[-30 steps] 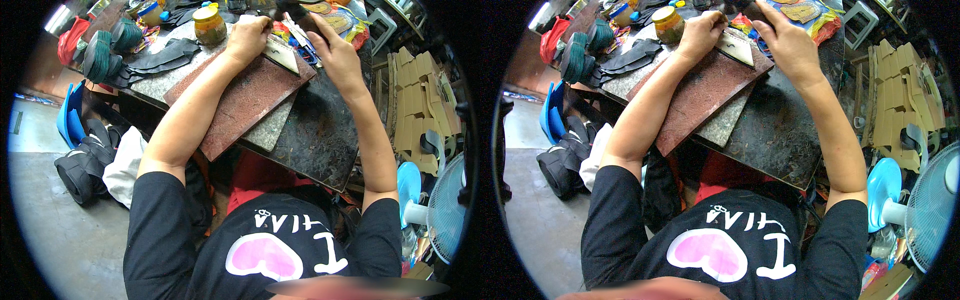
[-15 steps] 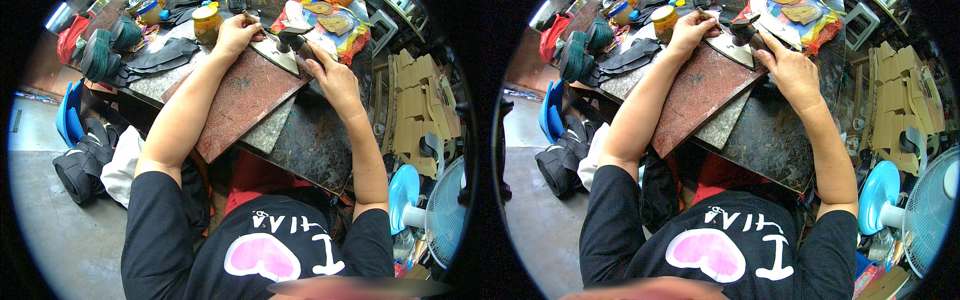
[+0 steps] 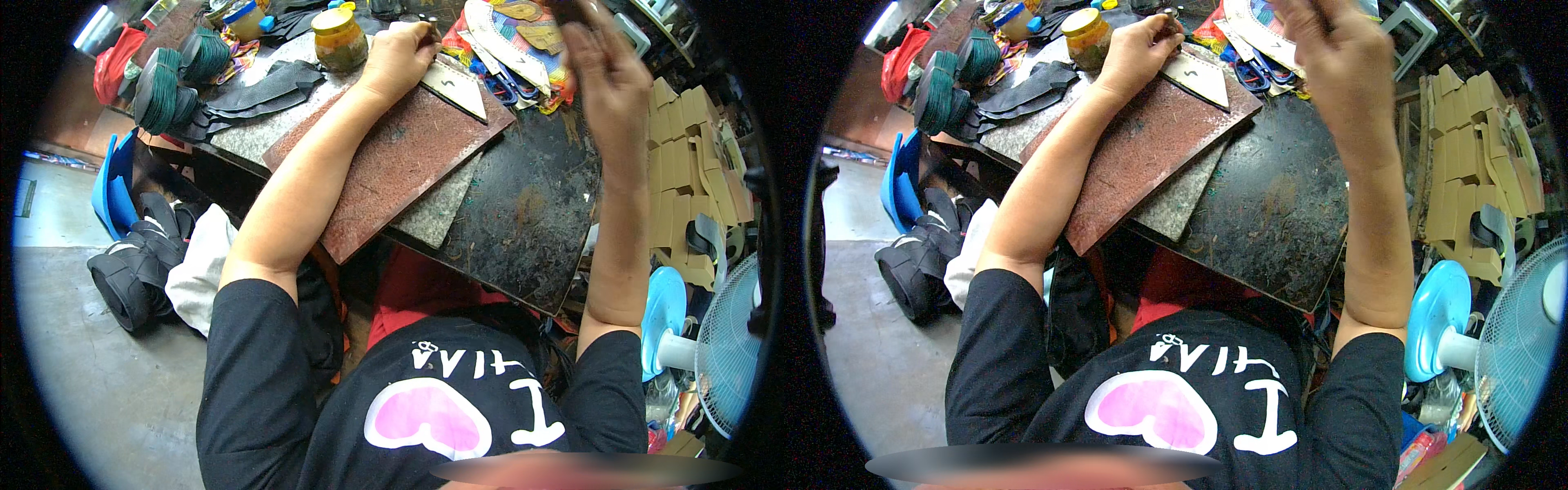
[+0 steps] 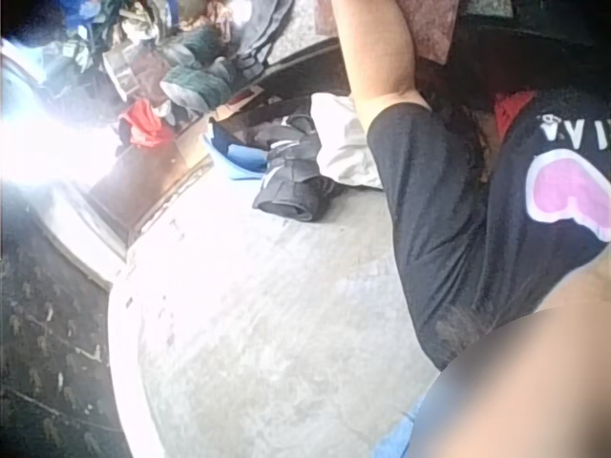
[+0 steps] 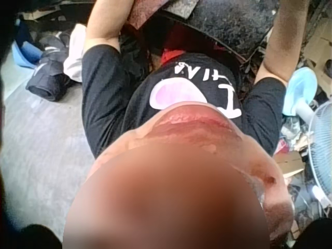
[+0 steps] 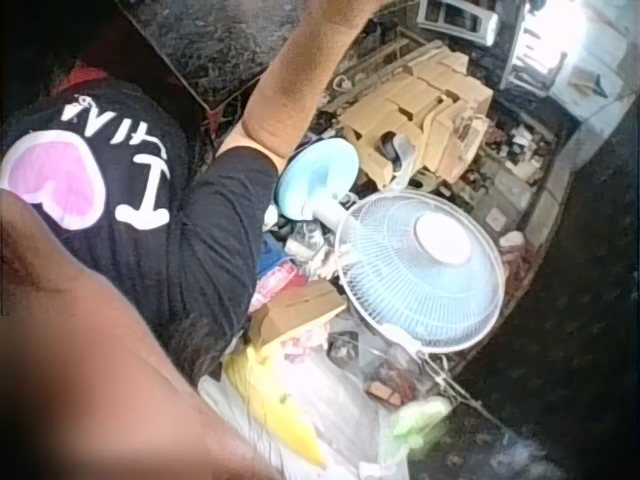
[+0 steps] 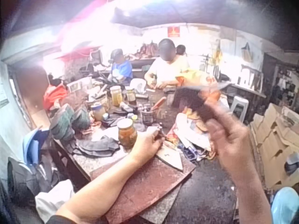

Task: The person uses a hammer and punch to drive fasteners along the edge of a shoe upper piece, then applies adhesive from a jar to the same area and presses it onto a black leather strip. The person repeats the hammering and gluing steps on the same piece while working at a cluttered bench.

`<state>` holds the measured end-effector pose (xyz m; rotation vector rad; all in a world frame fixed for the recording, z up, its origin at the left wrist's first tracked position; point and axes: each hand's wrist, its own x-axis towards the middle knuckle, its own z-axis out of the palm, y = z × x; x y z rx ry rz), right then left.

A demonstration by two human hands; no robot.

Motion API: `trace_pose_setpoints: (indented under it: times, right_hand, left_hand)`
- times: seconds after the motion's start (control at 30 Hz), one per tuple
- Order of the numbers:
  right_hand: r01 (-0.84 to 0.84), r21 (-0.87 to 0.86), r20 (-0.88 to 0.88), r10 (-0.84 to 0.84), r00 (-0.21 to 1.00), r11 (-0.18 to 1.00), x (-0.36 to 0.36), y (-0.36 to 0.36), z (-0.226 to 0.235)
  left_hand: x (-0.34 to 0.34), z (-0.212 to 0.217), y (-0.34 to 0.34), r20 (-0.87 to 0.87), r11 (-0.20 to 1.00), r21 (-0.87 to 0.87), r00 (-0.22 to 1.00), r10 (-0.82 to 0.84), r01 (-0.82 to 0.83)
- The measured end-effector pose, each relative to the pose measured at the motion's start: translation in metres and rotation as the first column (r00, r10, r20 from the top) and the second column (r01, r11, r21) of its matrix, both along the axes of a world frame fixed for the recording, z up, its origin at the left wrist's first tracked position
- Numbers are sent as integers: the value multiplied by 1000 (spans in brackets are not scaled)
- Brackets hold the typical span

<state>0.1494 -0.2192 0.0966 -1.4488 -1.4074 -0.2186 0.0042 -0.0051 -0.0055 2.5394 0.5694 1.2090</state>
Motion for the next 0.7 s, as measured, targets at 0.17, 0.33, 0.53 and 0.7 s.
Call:
trace_pose_setpoints:
  times: [0.17, 0.33, 0.53, 0.7]
  right_hand:
    - [84, -93, 53, -79, 995, 992, -4, 14, -17]
    - [291, -410, 297, -175, 939, 864, 6, 2, -56]
    - [363, -600, 322, -200, 925, 713, -4, -9, -64]
    - [352, -569, 320, -195, 927, 743, 0, -7, -68]
  left_hand:
    - [5, 2, -9, -13, 996, 83, 1000, 15, -14]
    - [2, 0, -5, -7, 997, -1, 996, 84, -84]
    - [2, -9, 6, 383, 626, -716, 923, -16, 308]
    - [-1, -12, 10, 447, 566, -725, 893, -47, 392]
